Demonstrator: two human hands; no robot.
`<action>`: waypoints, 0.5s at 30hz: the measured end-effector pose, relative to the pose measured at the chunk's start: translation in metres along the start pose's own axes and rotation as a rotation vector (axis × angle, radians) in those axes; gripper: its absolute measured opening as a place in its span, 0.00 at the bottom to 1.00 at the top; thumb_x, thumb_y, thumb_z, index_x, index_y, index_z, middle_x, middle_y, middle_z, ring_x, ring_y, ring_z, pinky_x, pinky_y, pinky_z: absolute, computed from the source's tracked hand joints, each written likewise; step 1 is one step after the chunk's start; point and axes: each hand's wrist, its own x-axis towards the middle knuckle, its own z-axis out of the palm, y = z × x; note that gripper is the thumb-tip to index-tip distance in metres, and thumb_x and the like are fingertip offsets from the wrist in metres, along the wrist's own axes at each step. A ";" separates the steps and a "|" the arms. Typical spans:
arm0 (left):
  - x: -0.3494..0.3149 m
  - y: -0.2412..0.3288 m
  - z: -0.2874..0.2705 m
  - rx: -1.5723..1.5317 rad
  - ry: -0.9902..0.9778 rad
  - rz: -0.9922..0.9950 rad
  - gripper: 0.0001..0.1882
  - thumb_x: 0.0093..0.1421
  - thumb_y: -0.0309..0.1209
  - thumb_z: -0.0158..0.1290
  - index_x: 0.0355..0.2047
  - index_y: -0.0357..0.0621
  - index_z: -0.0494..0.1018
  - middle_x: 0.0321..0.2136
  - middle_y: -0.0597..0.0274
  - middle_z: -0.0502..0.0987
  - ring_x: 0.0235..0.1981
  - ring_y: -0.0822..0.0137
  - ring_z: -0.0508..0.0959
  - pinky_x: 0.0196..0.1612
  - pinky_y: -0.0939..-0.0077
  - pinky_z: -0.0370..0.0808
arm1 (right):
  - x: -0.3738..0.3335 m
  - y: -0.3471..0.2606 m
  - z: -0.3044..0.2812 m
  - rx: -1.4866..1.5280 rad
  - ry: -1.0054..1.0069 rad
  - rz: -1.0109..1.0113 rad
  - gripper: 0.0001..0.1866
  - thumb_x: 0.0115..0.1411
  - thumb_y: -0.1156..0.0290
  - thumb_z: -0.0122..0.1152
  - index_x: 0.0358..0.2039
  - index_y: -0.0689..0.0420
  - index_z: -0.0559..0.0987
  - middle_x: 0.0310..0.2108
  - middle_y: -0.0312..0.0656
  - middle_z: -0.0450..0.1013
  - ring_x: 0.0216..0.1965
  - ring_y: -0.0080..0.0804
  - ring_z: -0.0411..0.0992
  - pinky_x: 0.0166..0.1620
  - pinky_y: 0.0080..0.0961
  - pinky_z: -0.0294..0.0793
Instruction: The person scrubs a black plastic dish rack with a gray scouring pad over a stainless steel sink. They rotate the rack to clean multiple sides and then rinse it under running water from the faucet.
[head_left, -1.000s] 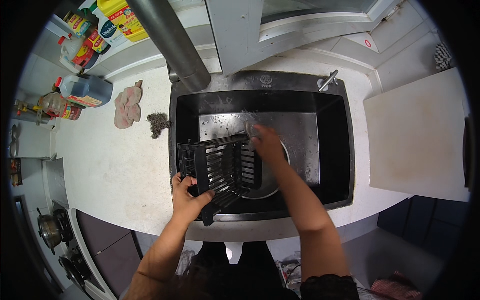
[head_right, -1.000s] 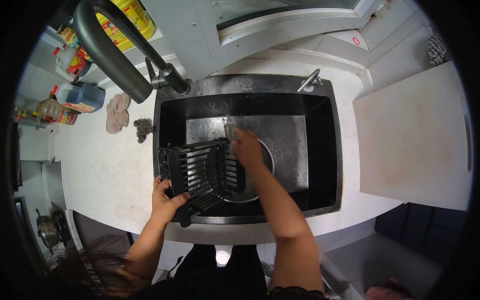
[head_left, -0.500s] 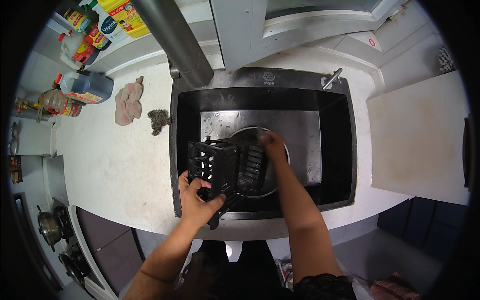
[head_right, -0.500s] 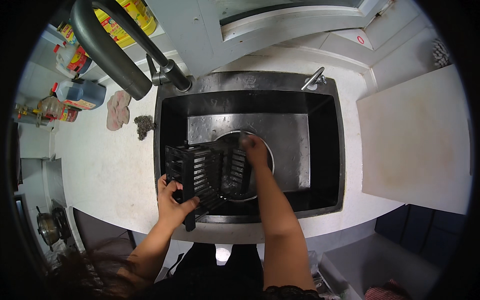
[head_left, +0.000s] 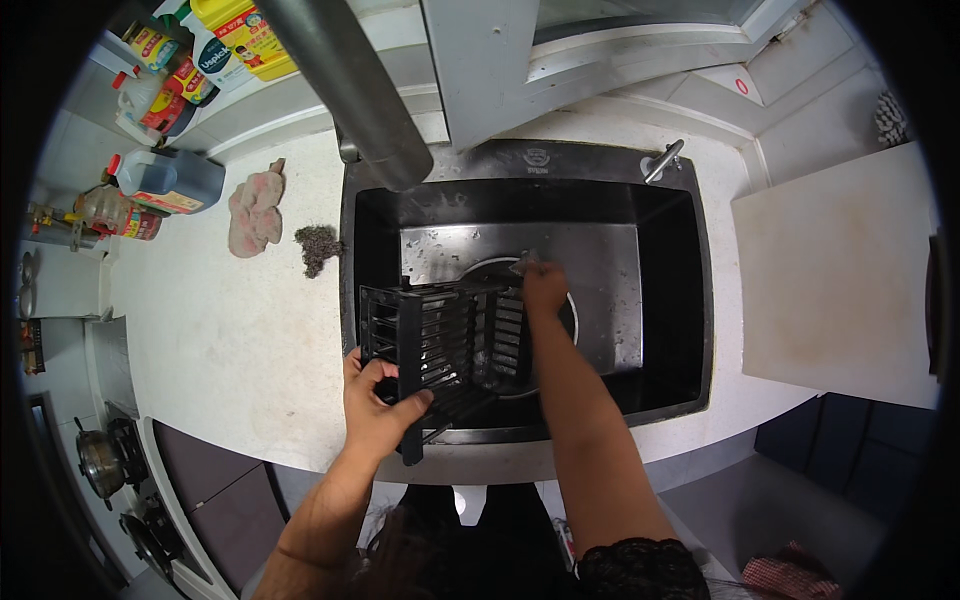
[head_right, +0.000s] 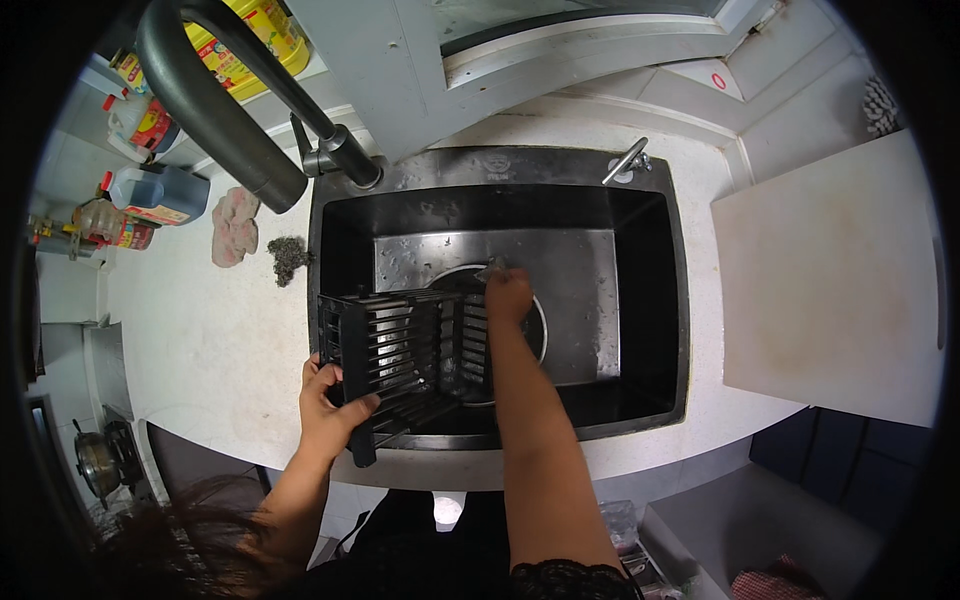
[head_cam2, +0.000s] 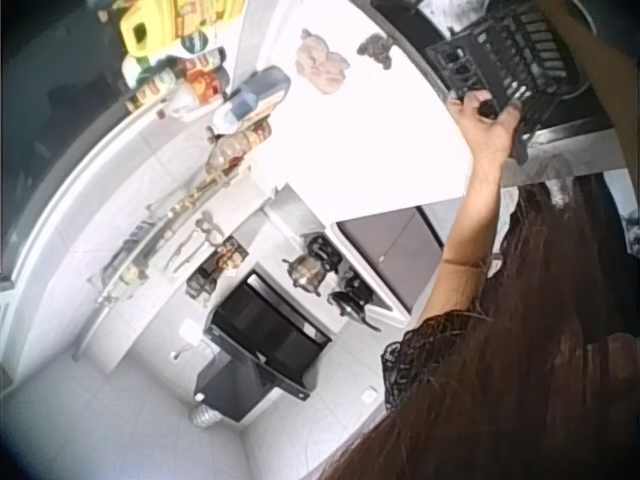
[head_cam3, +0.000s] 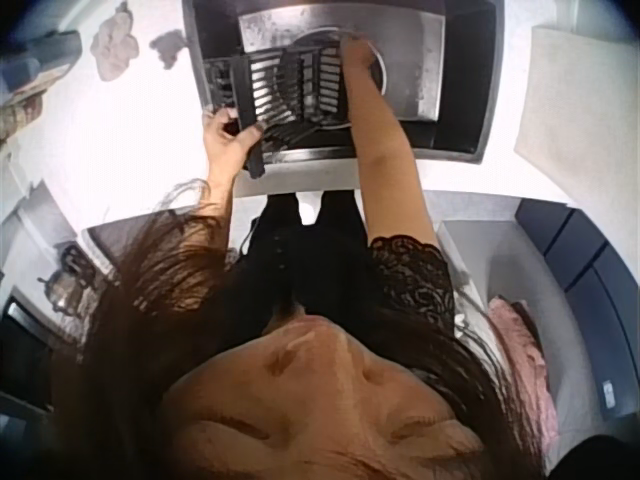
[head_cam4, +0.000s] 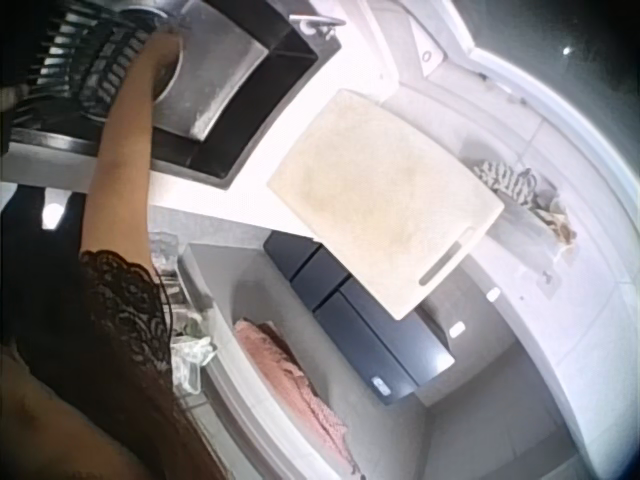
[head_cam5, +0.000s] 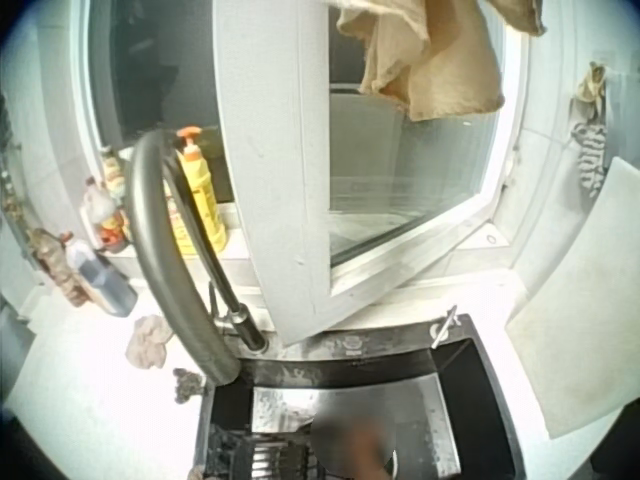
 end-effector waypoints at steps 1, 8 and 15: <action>-0.003 0.010 -0.005 0.063 0.002 -0.013 0.15 0.33 0.26 0.65 0.22 0.40 0.71 0.39 0.56 0.64 0.43 0.61 0.65 0.48 0.71 0.64 | 0.004 0.003 -0.005 0.127 -0.103 0.020 0.20 0.50 0.57 0.65 0.32 0.63 0.77 0.29 0.46 0.76 0.34 0.37 0.74 0.40 0.32 0.72; 0.001 0.007 -0.032 -0.219 0.026 -0.198 0.15 0.35 0.23 0.63 0.24 0.40 0.70 0.39 0.58 0.62 0.42 0.64 0.65 0.49 0.75 0.62 | -0.015 -0.002 -0.030 0.319 -0.413 -0.455 0.21 0.51 0.61 0.62 0.43 0.56 0.71 0.37 0.49 0.74 0.41 0.43 0.72 0.44 0.36 0.70; -0.015 0.012 -0.029 -0.153 0.045 -0.084 0.17 0.33 0.26 0.64 0.23 0.40 0.68 0.38 0.57 0.63 0.42 0.62 0.65 0.47 0.73 0.64 | -0.046 -0.032 -0.024 0.108 -0.095 -0.097 0.20 0.54 0.57 0.59 0.42 0.58 0.72 0.38 0.56 0.72 0.43 0.51 0.71 0.44 0.37 0.70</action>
